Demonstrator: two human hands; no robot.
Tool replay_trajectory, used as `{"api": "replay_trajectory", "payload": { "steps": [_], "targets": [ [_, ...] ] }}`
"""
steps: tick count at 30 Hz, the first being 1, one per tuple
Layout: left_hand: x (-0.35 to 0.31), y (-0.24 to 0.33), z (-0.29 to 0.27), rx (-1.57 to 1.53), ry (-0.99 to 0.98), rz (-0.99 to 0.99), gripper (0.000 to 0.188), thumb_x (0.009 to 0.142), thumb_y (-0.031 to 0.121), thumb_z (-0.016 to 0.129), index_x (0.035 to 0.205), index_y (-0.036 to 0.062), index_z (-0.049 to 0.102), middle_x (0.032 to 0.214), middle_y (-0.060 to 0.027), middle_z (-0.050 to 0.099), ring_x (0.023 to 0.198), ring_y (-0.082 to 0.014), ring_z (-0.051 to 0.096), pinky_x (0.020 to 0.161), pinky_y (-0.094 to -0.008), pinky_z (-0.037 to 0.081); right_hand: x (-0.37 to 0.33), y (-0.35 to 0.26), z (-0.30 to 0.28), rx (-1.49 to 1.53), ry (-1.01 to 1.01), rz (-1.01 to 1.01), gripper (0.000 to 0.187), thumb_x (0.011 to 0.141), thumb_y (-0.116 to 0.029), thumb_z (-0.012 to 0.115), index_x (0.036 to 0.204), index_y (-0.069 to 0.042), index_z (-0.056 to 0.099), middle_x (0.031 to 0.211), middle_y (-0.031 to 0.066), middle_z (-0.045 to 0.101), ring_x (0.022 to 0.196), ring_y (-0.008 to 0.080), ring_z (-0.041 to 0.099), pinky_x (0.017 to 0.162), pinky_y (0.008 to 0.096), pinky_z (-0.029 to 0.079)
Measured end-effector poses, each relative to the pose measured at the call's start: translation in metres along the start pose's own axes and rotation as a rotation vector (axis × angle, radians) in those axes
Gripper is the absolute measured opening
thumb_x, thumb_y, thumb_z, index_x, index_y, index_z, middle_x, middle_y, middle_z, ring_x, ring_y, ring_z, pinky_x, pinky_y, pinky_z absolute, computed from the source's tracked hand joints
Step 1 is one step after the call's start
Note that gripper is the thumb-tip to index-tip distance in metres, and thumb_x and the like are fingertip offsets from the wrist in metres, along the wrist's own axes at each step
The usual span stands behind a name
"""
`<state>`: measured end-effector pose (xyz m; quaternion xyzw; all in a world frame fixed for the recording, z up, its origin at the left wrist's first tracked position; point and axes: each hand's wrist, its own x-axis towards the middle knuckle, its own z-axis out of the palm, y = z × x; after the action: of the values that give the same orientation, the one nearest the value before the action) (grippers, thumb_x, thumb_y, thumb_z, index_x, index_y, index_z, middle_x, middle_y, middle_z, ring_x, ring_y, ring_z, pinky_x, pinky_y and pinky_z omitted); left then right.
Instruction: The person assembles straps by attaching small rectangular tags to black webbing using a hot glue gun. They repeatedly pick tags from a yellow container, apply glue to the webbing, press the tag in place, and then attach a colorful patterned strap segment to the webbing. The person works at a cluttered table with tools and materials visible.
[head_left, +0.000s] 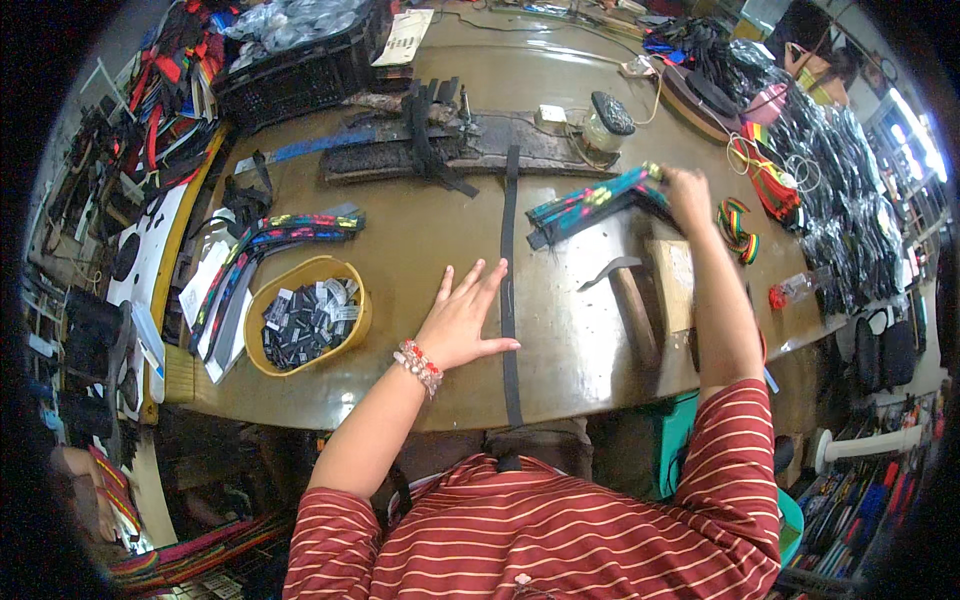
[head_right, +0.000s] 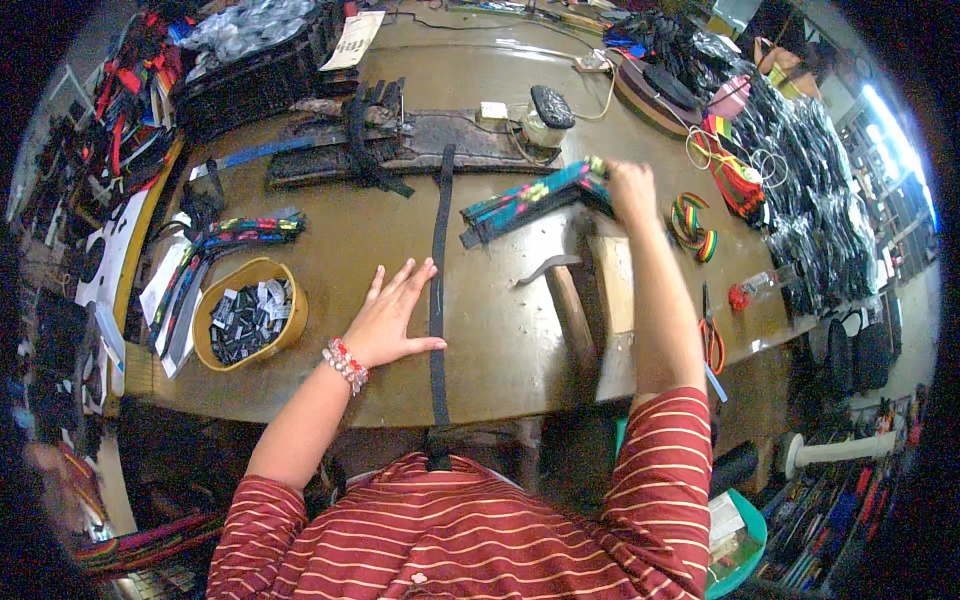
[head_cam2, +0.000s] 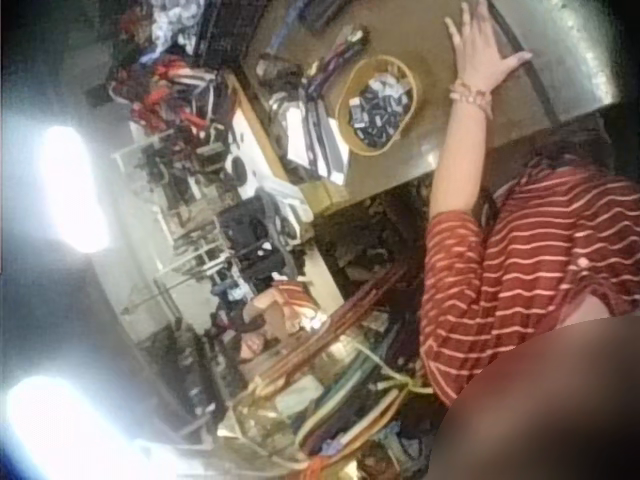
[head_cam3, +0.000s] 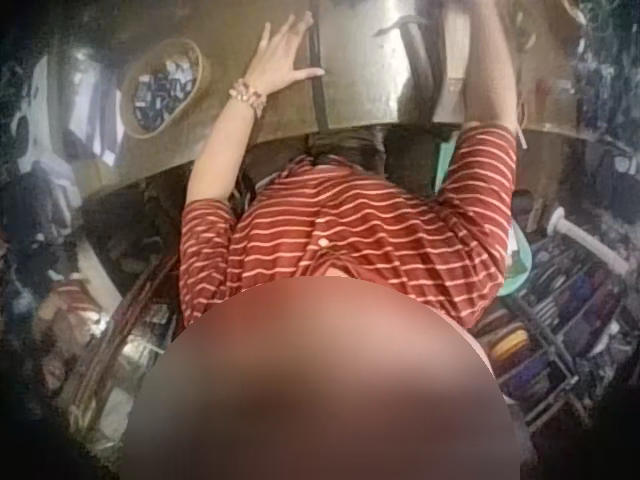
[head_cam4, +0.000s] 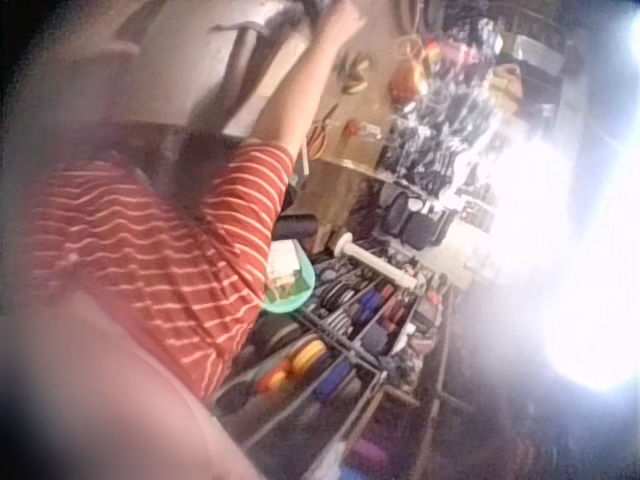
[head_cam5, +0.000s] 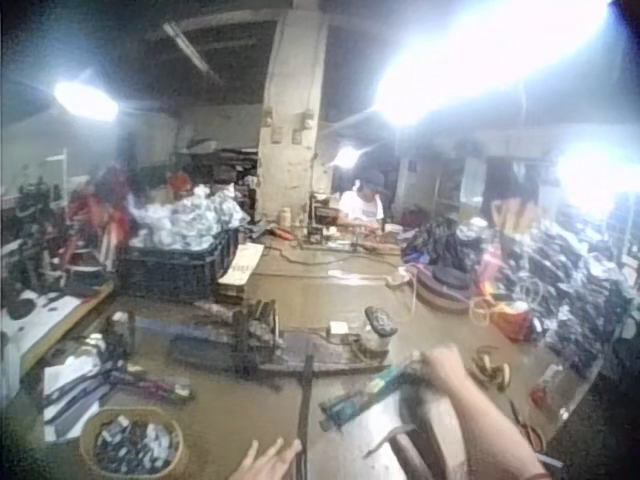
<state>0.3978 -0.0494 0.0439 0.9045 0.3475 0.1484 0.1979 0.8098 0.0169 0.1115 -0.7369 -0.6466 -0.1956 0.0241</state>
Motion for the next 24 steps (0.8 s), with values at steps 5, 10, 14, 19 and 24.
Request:
{"api": "replay_trajectory", "payload": {
  "steps": [5,10,14,19,24],
  "targets": [
    [0.006,0.026,-0.044,-0.053,0.374,0.123,0.078,0.084,0.045,0.06,0.145,0.0078,0.028,0.147,-0.014,0.033,0.139,-0.0325,0.024,0.113,-0.0522,0.015,-0.017,-0.031,-0.152,0.349,0.307,-0.261,0.037,0.077,-0.013,0.069,0.113,-0.004,0.063,0.11,0.0166,0.063,0.1,0.0326,0.061,0.086,0.0373,0.048],
    [-0.007,0.061,-0.077,-0.141,0.795,0.164,0.037,0.092,0.019,0.054,0.127,0.0077,0.053,0.127,-0.014,0.053,0.117,-0.0325,0.05,0.097,-0.0448,0.038,-0.121,-0.126,-0.198,0.664,0.349,-0.394,0.032,0.071,-0.001,0.071,0.103,-0.006,0.069,0.081,0.0095,0.063,0.073,0.0219,0.061,0.065,0.031,0.048],
    [-0.016,0.053,-0.056,-0.266,0.547,-0.089,0.019,0.09,0.023,0.058,0.094,0.0056,0.065,0.084,-0.0116,0.061,0.072,-0.0296,0.06,0.063,-0.039,0.047,-0.158,-0.18,-0.129,0.98,0.207,-0.174,0.031,0.081,-0.007,0.067,0.111,-0.007,0.066,0.084,0.0133,0.062,0.071,0.0248,0.061,0.065,0.0323,0.047],
    [-0.024,0.023,-0.005,-0.094,0.439,-0.224,0.02,0.084,0.024,0.064,0.084,0.0042,0.065,0.082,-0.0121,0.061,0.077,-0.0295,0.06,0.068,-0.0392,0.048,-0.168,-0.201,-0.044,1.001,0.057,-0.129,0.025,0.081,-0.008,0.063,0.106,-0.008,0.067,0.082,0.0125,0.059,0.083,0.031,0.058,0.073,0.039,0.047],
    [-0.026,0.015,0.007,-0.122,0.438,-0.243,0.02,0.083,0.024,0.065,0.084,0.0046,0.065,0.08,-0.012,0.06,0.076,-0.0298,0.06,0.069,-0.0399,0.048,-0.175,-0.201,-0.028,0.985,0.058,-0.117,0.022,0.079,-0.003,0.066,0.1,-0.006,0.069,0.088,0.0129,0.06,0.083,0.0293,0.059,0.074,0.0361,0.048]
  ]
}}
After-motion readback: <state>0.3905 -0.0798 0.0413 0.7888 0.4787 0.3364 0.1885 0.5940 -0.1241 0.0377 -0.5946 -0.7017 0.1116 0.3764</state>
